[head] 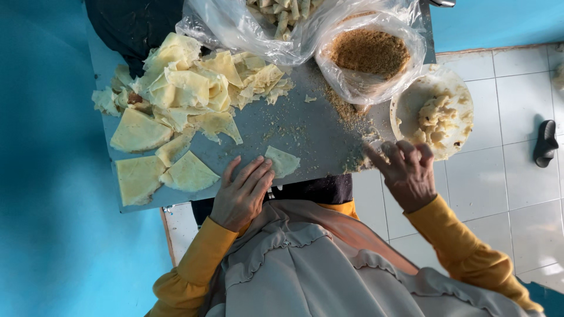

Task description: The person folds thin dough pieces into triangular pastries on a small metal table, pressing the seams closed by hand. They dip or coat the folded pastry in a brown powder from a plastic-lined container and place the finished piece onto a plate with other completed pastries, repeating the cycle.

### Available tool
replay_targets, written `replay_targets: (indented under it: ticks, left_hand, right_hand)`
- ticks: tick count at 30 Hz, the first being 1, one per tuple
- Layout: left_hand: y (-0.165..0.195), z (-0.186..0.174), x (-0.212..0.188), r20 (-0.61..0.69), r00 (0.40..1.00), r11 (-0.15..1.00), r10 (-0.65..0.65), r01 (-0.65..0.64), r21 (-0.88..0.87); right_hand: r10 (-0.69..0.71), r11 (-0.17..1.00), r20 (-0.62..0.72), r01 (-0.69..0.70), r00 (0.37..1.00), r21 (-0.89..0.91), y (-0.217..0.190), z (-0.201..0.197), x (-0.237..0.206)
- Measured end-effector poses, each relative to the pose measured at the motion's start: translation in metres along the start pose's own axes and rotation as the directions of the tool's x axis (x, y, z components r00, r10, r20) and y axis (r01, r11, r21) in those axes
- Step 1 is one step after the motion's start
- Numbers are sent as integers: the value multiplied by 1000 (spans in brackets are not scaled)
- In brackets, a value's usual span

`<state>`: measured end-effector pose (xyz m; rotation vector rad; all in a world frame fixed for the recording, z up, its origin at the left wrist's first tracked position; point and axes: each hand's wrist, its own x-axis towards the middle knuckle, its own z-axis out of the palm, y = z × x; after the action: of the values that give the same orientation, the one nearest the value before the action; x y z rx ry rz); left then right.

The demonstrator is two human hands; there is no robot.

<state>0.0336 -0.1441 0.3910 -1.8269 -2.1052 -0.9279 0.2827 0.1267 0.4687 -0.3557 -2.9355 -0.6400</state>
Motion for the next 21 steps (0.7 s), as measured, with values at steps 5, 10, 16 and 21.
replay_targets:
  ticks: [5, 10, 16, 21]
  left_hand:
    - [1, 0, -11, -21, 999, 999, 42, -41, 22]
    - [-7, 0, -23, -22, 987, 986, 160, -159, 55]
    - [-10, 2, -29, -45, 981, 982, 187, -185, 35]
    - [-12, -1, -30, -24, 986, 986, 167, -167, 10]
  right_hand:
    - [-39, 991, 117, 53, 992, -121, 14, -1, 9]
    - [99, 970, -49, -85, 994, 226, -18, -16, 38]
    - [-56, 656, 0, 37, 998, 754, -94, -12, 92]
    - [-253, 820, -127, 282, 959, 498, -109, -6, 118]
